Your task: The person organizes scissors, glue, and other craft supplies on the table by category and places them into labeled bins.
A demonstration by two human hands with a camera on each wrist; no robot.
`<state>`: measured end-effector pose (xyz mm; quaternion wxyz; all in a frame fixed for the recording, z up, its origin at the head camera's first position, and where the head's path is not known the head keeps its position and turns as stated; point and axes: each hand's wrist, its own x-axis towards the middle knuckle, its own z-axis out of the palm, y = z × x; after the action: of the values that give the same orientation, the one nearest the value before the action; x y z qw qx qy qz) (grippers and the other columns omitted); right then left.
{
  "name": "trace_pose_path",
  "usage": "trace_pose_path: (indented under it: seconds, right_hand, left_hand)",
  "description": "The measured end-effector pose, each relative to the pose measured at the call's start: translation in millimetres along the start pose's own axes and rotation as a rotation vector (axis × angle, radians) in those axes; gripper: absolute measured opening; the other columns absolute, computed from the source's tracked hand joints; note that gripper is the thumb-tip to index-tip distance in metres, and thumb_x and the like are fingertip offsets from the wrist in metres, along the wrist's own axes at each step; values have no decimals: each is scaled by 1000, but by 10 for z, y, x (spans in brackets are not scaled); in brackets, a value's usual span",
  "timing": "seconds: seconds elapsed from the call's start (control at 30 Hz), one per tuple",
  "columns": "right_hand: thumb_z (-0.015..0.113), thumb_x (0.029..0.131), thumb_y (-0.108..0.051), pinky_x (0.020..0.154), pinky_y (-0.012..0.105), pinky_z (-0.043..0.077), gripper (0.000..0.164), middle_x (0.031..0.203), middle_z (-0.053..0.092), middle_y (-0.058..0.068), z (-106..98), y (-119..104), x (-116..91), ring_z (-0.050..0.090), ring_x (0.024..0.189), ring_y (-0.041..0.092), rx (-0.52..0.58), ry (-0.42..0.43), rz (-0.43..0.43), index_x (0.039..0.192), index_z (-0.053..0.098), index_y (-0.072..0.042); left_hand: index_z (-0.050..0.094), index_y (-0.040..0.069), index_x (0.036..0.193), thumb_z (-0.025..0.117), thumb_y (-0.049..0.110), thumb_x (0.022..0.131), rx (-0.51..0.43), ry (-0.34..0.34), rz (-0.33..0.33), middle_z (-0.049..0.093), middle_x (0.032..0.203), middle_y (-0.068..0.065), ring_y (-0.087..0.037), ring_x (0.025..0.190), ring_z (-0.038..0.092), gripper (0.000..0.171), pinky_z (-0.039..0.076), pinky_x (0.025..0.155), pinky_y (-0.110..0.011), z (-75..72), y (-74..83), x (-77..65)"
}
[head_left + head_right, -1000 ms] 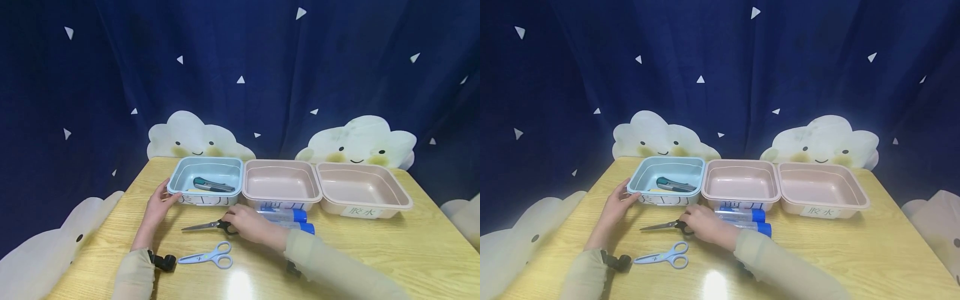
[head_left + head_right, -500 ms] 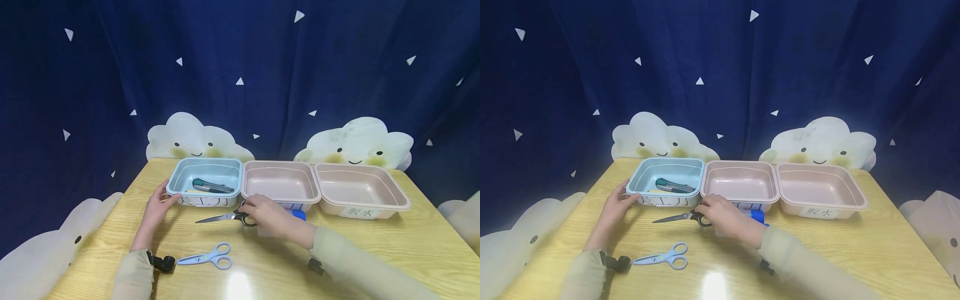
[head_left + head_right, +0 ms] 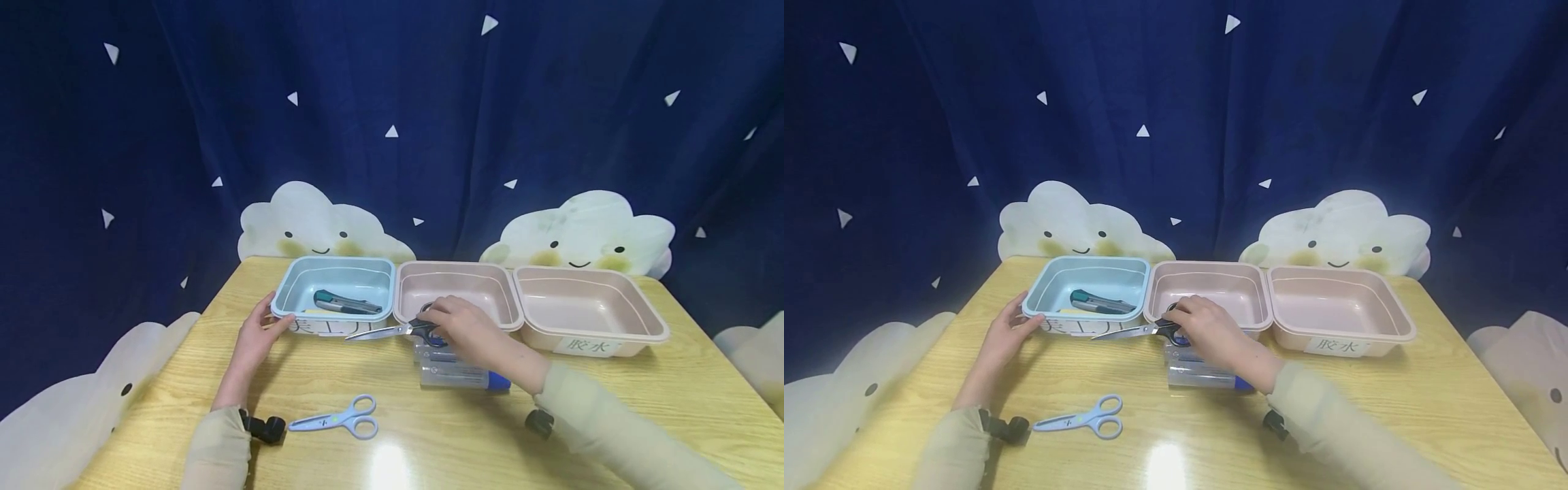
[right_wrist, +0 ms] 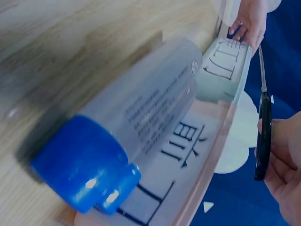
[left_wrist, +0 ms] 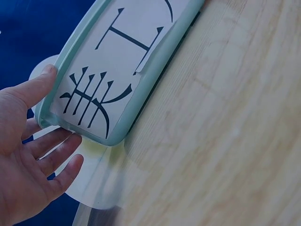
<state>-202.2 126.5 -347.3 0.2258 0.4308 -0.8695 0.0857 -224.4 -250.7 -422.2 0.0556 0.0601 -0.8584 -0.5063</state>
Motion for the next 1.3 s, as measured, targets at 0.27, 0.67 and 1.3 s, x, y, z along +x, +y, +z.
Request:
trace_pose_path:
  seconds: [0.27,0.67,1.3]
  right_hand:
    - [76,68,0,74,34,49,34,90,64,3,-97,195,-26,60,83,18,3,68,40,100,66,-9]
    - [71,73,3,83,38,48,27,97,66,8,-126,463,-112,60,92,24,70,39,162,98,67,-4]
    - [68,72,7,87,45,45,27,105,64,12,31,830,-185,57,101,30,126,30,377,96,70,-5]
  left_hand:
    - [19,19,146,61,47,82,-3,-4,8,40,138,-16,-32,118,43,82,40,91,-44,-7,-20,16]
    - [19,18,146,62,45,82,-2,-3,11,40,138,-16,-32,118,43,81,40,92,-45,-8,-19,18]
    - [20,17,146,62,43,83,-4,-4,16,41,137,-17,-31,116,45,80,40,90,-42,-13,16,10]
